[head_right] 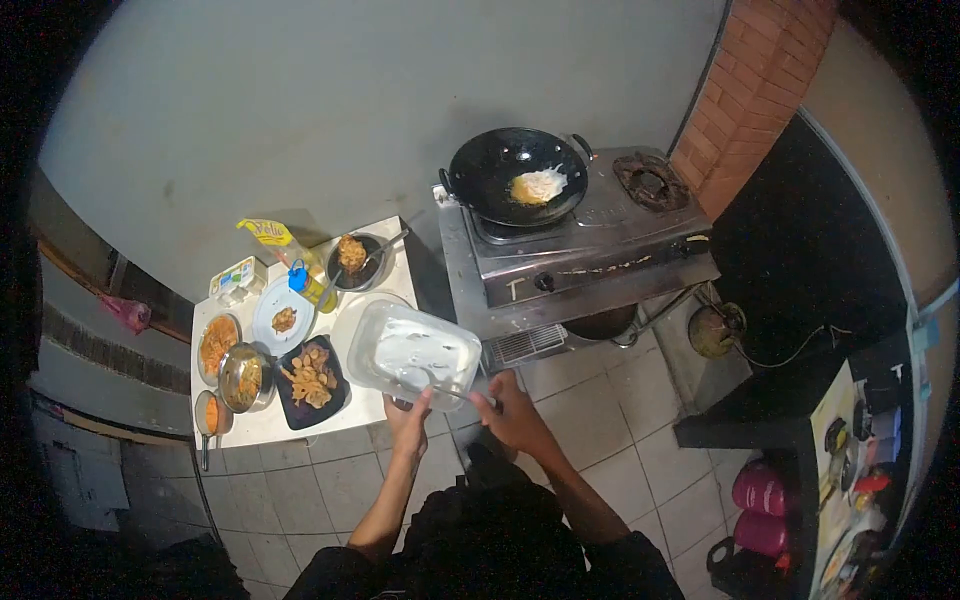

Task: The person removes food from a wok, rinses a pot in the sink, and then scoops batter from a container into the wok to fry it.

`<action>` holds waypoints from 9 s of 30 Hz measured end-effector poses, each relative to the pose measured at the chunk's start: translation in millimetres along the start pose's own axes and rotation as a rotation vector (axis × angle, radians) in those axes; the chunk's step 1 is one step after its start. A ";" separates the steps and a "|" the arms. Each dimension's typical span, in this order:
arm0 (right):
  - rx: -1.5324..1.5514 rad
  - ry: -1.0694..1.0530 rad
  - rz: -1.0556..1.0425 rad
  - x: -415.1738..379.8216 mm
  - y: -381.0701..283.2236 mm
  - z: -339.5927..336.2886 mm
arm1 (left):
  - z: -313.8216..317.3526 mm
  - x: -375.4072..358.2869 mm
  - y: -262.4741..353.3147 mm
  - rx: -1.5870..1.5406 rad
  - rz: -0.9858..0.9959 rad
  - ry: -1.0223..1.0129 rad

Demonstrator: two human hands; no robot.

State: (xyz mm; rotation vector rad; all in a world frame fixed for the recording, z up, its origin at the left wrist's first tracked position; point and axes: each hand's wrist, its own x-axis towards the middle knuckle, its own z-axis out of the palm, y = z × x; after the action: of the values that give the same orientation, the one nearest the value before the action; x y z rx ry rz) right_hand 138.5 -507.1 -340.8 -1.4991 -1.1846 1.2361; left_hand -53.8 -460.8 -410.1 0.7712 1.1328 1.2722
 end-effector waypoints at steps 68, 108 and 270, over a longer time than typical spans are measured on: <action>-1.114 0.229 -0.198 483.8 30.0 281.8 | -192.4 61.9 55.1 -0.193 0.016 0.519; -1.006 -0.256 -0.168 402.1 -16.3 500.9 | -267.9 6.5 46.4 -0.158 0.071 0.633; 0.316 -0.653 0.246 32.0 -53.6 247.5 | -239.3 -23.1 111.1 -0.172 0.239 0.166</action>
State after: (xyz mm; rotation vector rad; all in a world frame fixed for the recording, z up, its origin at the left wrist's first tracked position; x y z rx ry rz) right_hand -111.6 -456.1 -335.2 -1.0489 -1.1420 2.0760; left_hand -313.9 -496.6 -375.0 0.6961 1.0680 1.6375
